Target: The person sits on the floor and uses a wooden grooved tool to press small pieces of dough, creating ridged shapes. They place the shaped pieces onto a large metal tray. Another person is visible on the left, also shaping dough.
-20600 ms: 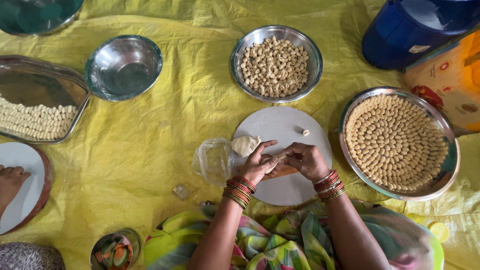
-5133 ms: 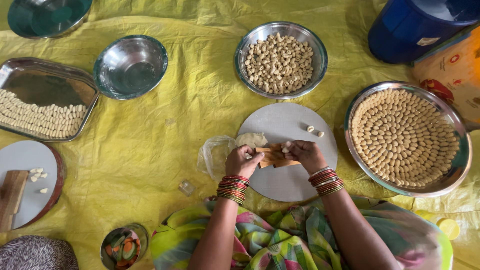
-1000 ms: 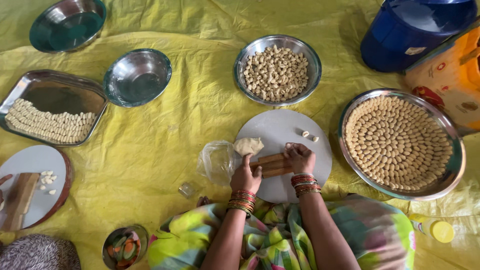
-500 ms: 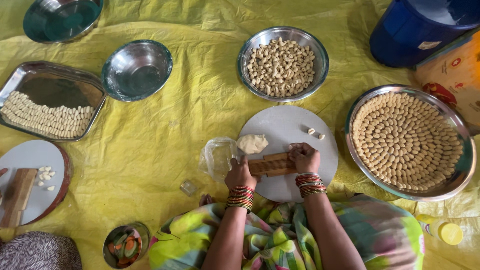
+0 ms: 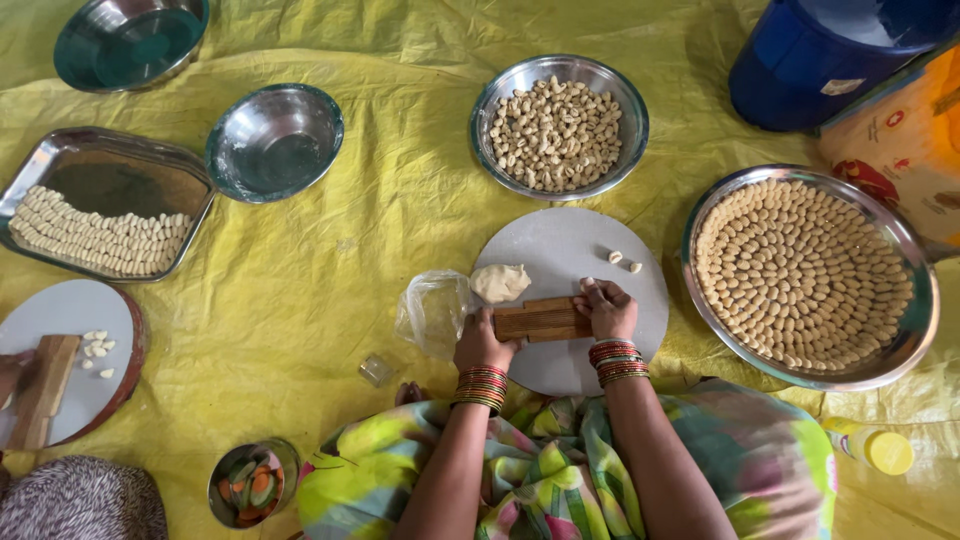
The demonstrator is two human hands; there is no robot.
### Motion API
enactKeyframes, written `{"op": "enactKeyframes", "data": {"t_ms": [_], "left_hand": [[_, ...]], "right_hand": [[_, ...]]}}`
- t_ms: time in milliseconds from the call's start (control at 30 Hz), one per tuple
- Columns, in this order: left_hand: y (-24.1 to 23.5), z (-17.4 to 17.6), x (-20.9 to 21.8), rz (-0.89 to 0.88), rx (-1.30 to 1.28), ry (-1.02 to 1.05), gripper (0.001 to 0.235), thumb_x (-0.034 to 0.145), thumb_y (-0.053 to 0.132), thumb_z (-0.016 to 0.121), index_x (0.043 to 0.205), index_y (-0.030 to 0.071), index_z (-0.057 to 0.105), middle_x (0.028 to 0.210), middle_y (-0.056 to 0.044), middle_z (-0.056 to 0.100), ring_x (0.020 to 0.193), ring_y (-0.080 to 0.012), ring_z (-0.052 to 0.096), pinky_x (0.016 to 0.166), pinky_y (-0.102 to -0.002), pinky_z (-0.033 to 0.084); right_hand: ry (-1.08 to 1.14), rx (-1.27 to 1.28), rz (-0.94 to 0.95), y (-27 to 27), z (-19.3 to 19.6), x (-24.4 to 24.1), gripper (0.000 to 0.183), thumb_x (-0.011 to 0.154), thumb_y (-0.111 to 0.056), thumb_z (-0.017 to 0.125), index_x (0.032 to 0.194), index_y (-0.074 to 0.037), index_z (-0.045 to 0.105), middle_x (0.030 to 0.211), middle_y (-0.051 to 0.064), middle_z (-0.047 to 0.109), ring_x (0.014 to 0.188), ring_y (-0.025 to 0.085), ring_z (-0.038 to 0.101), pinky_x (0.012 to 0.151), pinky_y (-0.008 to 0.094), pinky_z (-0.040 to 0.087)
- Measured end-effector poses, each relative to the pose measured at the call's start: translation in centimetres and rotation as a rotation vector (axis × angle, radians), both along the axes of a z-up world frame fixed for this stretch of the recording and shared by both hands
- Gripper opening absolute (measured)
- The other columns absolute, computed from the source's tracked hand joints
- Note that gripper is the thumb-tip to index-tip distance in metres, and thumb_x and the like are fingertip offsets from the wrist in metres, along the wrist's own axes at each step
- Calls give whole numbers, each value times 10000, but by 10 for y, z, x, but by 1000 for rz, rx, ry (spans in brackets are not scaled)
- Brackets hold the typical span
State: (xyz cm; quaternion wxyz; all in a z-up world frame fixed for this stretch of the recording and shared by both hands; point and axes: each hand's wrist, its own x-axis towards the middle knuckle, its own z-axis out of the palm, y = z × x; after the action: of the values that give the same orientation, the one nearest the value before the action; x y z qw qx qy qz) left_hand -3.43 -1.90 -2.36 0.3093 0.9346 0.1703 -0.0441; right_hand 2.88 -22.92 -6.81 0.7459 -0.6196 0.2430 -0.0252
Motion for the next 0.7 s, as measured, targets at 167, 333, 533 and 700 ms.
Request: {"op": "enactKeyframes", "data": {"t_ms": [167,333,533,700], "left_hand": [[3,-26,3,221,-431,-63,605,710,388,939,1119,59,638,945,-96,721,786,-193,697,713,-347,586],[-4,-22,1,375,-936,-211,359,766,274,866,942,50,647,776,-27,678,597,-120,583,511,-328,468],[-4,15,-7,298,-533,-370,362,849,306,811,711,28,625,602,-62,635,542,-154,590,557,-326,481],[-10,32,-9,289,-444,-453,321,835,281,792,711,30,635,629,-56,668,563,-185,638,591,-340,512]], "right_hand": [[-52,116,-92,-4,-2,-1,150,943,-118,744,1018,10,719,871,75,722,729,146,693,656,246,583],[-77,365,-119,0,-2,-7,93,920,-36,740,984,19,702,966,70,720,882,160,714,863,288,651],[-43,399,196,6,23,-21,97,893,-29,683,966,33,698,1020,84,766,956,171,754,902,308,604],[-12,266,447,18,30,-33,134,890,-56,713,1002,18,700,967,92,782,887,158,759,833,290,642]]}}
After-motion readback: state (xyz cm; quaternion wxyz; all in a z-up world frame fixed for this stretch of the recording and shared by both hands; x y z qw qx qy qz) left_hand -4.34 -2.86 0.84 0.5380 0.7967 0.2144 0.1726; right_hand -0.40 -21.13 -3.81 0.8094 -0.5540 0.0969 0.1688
